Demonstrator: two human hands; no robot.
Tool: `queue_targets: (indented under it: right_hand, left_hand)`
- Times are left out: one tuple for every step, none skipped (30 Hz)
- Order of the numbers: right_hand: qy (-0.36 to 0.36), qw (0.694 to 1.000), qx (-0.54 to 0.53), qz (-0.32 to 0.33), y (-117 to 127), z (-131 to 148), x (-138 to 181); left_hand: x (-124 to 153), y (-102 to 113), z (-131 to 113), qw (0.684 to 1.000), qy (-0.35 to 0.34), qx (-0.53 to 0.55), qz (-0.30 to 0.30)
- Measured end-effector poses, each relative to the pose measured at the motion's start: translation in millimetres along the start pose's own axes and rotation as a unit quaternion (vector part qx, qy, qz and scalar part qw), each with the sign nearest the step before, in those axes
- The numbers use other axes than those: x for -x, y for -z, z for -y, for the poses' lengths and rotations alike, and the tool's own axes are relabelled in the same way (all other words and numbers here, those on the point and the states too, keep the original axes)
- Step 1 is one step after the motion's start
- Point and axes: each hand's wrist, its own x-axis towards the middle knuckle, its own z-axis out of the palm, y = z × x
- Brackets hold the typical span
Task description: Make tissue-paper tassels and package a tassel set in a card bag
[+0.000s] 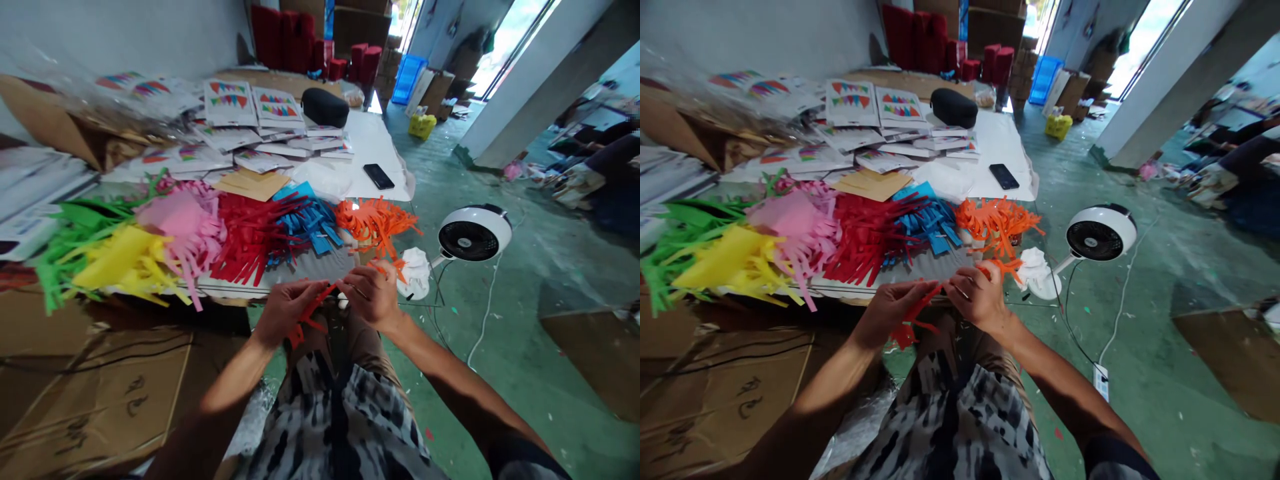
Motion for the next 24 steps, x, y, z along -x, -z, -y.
queue_targets:
  right_hand:
    - [0.008, 1.0, 0.001, -0.01, 3.7, -1.0, -3.3]
    - [0.015, 1.0, 0.002, -0.016, 7.0, -1.4, -5.8]
    - [0.018, 1.0, 0.003, -0.017, 9.9, -1.3, -7.5]
    - [0.018, 1.0, 0.003, -0.013, 12.3, -1.0, -8.5]
    - [0.012, 1.0, 0.003, -0.006, 14.3, -0.7, -9.3]
    - [0.001, 1.0, 0.003, 0.001, 15.9, -0.3, -10.1]
    - [-0.015, 1.0, 0.001, 0.007, 17.2, 0.0, -11.2]
    - [-0.036, 0.999, -0.003, 0.009, 18.2, 0.3, -12.8]
    - [-0.058, 0.998, -0.01, 0.011, 19.0, 0.8, -15.1]
    - [-0.081, 0.996, -0.021, 0.013, 19.6, 1.4, -18.1]
    - [-0.104, 0.994, -0.038, 0.016, 20.0, 2.2, -21.7]
    - [-0.129, 0.99, -0.061, 0.023, 20.2, 3.0, -25.8]
    - [-0.159, 0.983, -0.09, 0.032, 20.1, 3.7, -30.2]
    - [-0.191, 0.973, -0.124, 0.041, 19.6, 4.2, -34.5]
    - [-0.227, 0.959, -0.164, 0.046, 18.8, 4.1, -38.7]
    - [-0.265, 0.941, -0.206, 0.045, 17.7, 3.5, -42.6]
    - [-0.303, 0.92, -0.245, 0.043, 16.2, 2.1, -46.0]
    - [-0.336, 0.899, -0.279, 0.037, 14.4, 0.1, -48.9]
    - [-0.361, 0.881, -0.306, 0.029, 12.5, -2.5, -51.4]
    - [-0.379, 0.866, -0.325, 0.025, 10.6, -5.5, -53.4]
    - [-0.392, 0.856, -0.337, 0.024, 9.0, -8.7, -55.0]
    - [-0.399, 0.849, -0.345, 0.026, 7.7, -12.0, -56.4]
    - [-0.403, 0.845, -0.351, 0.028, 7.0, -15.3, -57.5]
    - [-0.405, 0.84, -0.359, 0.031, 6.7, -18.3, -58.5]
  left_hand:
    - [-1.0, 0.6, -4.4, 0.998, 0.035, 0.045, 0.037]
    - [-1.4, 0.6, -7.9, 0.993, 0.061, 0.079, 0.067]
    - [-1.4, 0.2, -10.5, 0.988, 0.079, 0.106, 0.085]
    - [-0.9, -0.6, -12.2, 0.983, 0.091, 0.127, 0.095]
    - [-0.3, -1.6, -13.4, 0.979, 0.099, 0.144, 0.102]
    - [0.2, -2.7, -13.9, 0.976, 0.104, 0.159, 0.105]
    - [0.5, -3.7, -14.0, 0.973, 0.108, 0.171, 0.107]
    - [0.3, -4.6, -13.8, 0.972, 0.111, 0.18, 0.106]
    - [-0.4, -5.4, -13.4, 0.97, 0.114, 0.186, 0.103]
    - [-1.8, -6.2, -13.0, 0.97, 0.117, 0.189, 0.1]
    - [-3.9, -7.0, -12.8, 0.97, 0.117, 0.189, 0.099]
    - [-6.7, -8.0, -13.0, 0.971, 0.113, 0.186, 0.098]
    - [-10.1, -9.0, -13.9, 0.974, 0.102, 0.178, 0.094]
    - [-13.9, -10.2, -15.6, 0.979, 0.081, 0.165, 0.086]
    - [-18.1, -11.4, -18.1, 0.984, 0.052, 0.151, 0.074]
    - [-22.4, -12.6, -21.2, 0.989, 0.018, 0.136, 0.063]
    - [-26.8, -13.6, -24.8, 0.991, -0.015, 0.124, 0.054]
    - [-31.1, -14.4, -28.6, 0.991, -0.041, 0.116, 0.05]
    - [-35.2, -14.8, -32.3, 0.99, -0.06, 0.114, 0.05]
    - [-38.9, -14.7, -35.6, 0.989, -0.074, 0.114, 0.055]
    - [-42.2, -14.3, -38.3, 0.988, -0.083, 0.116, 0.06]
    - [-45.0, -13.5, -40.3, 0.987, -0.088, 0.115, 0.062]
    - [-47.3, -12.5, -41.6, 0.988, -0.091, 0.112, 0.064]
    - [-49.0, -11.5, -42.3, 0.988, -0.089, 0.105, 0.066]
